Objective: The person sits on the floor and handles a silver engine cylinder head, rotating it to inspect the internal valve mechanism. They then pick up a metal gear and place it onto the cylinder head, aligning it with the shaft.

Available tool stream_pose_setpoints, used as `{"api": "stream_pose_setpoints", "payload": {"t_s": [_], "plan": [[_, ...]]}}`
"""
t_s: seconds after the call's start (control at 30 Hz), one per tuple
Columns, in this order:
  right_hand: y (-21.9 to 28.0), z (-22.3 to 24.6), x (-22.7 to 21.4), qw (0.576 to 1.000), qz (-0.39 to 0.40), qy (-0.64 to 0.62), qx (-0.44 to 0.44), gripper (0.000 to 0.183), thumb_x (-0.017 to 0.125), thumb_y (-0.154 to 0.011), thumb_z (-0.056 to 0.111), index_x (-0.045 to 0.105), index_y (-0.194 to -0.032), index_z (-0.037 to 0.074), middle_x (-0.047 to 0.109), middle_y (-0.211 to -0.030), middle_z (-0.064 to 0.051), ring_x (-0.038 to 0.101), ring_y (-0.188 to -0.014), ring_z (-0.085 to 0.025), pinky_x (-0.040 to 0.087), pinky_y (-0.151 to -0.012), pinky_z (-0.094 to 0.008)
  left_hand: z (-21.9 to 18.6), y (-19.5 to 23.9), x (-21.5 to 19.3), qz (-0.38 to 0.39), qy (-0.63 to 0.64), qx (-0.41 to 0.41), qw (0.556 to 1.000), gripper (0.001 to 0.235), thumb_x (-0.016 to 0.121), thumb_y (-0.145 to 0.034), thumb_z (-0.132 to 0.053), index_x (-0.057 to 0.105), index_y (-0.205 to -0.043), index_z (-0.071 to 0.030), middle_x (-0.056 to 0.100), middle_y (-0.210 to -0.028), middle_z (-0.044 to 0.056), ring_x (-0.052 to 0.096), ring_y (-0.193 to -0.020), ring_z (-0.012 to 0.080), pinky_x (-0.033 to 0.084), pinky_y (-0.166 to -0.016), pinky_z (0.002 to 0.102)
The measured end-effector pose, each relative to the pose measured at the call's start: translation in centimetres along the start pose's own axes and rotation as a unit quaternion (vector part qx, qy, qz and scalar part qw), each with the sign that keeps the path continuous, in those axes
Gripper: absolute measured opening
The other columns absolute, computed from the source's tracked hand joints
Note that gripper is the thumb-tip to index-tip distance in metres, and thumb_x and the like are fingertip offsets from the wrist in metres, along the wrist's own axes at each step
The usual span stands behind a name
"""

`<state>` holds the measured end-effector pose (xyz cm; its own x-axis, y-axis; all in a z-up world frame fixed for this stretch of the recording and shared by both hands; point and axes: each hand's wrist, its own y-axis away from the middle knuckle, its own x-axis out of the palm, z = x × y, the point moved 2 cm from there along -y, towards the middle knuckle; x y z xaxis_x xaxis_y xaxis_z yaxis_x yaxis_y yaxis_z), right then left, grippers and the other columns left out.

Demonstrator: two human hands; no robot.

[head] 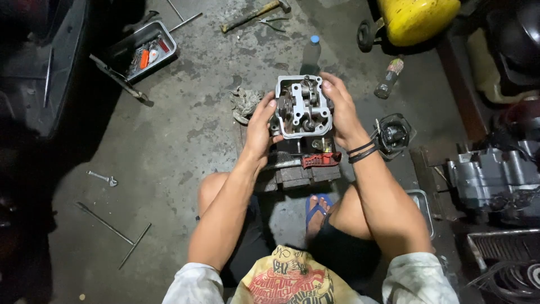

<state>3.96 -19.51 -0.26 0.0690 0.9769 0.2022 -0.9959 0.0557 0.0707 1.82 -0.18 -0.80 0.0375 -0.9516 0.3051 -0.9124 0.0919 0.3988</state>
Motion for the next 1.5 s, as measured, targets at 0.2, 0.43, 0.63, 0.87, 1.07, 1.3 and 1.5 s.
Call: {"api": "stream_pose_setpoints", "payload": {"t_s": [0.2,0.43,0.63,0.87,1.07,1.3,1.5], "plan": [[-0.4,-0.5,-0.1,0.999,-0.015,0.029,-0.028,0.051,0.062,-0.098,0.042,0.058,-0.139,0.013,0.052,-0.135,-0.016,0.056,-0.126,-0.034,0.054,-0.103,-0.048,-0.2,0.3,0.5,0.01,-0.018,0.036,0.999,0.063,0.064,-0.092,-0.048,0.048,-0.15,-0.029,0.048,-0.152,0.016,0.054,-0.125,0.0357,0.055,-0.078,0.041],[-0.8,-1.0,0.5,0.999,-0.031,0.011,-0.022,0.045,0.057,-0.095,0.039,0.064,-0.132,0.014,0.058,-0.124,-0.009,0.06,-0.117,-0.025,0.055,-0.099,-0.041,-0.2,0.3,0.3,0.015,-0.025,0.059,0.998,0.064,0.064,-0.091,-0.052,0.051,-0.147,-0.024,0.047,-0.152,0.016,0.054,-0.124,0.0377,0.052,-0.075,0.038],[-1.2,-1.6,0.6,0.998,-0.052,-0.021,0.005,0.04,0.054,-0.095,0.037,0.068,-0.125,0.014,0.064,-0.114,-0.007,0.063,-0.109,-0.022,0.058,-0.095,-0.038,0.0,-0.1,0.4,0.026,-0.006,0.031,0.999,0.069,0.059,-0.09,-0.058,0.045,-0.151,-0.03,0.043,-0.155,0.016,0.05,-0.125,0.0393,0.045,-0.082,0.043],[-1.5,-1.3,-0.6,0.998,-0.061,0.003,0.028,0.04,0.052,-0.097,0.039,0.068,-0.125,0.016,0.063,-0.116,-0.009,0.063,-0.11,-0.024,0.056,-0.098,-0.041,0.6,-0.6,0.7,0.04,-0.004,0.02,0.999,0.076,0.057,-0.09,-0.061,0.037,-0.155,-0.028,0.04,-0.155,0.024,0.051,-0.127,0.0436,0.047,-0.083,0.044],[-1.7,-1.2,-1.8,0.996,-0.069,-0.023,0.054,0.042,0.052,-0.098,0.042,0.067,-0.127,0.016,0.066,-0.112,-0.008,0.065,-0.106,-0.022,0.058,-0.097,-0.04,-0.6,0.5,1.2,0.051,0.003,0.03,0.998,0.085,0.055,-0.089,-0.064,0.026,-0.16,-0.027,0.022,-0.163,0.03,0.035,-0.139,0.0575,0.049,-0.095,0.059],[-1.0,-0.2,-1.3,0.996,-0.073,-0.007,0.044,0.041,0.053,-0.099,0.043,0.069,-0.124,0.015,0.067,-0.113,-0.009,0.065,-0.108,-0.021,0.058,-0.098,-0.04,-1.5,1.1,1.5,0.052,0.01,0.024,0.998,0.084,0.054,-0.088,-0.065,0.031,-0.159,-0.028,0.022,-0.162,0.034,0.027,-0.14,0.0654,0.05,-0.096,0.066],[-1.3,-0.4,-1.1,0.998,-0.064,0.004,0.023,0.04,0.054,-0.099,0.042,0.069,-0.123,0.013,0.067,-0.11,-0.01,0.065,-0.106,-0.022,0.057,-0.099,-0.04,-0.7,0.5,1.2,0.046,0.008,0.023,0.999,0.076,0.053,-0.089,-0.063,0.037,-0.156,-0.03,0.03,-0.16,0.032,0.036,-0.138,0.0607,0.057,-0.089,0.057]]}}
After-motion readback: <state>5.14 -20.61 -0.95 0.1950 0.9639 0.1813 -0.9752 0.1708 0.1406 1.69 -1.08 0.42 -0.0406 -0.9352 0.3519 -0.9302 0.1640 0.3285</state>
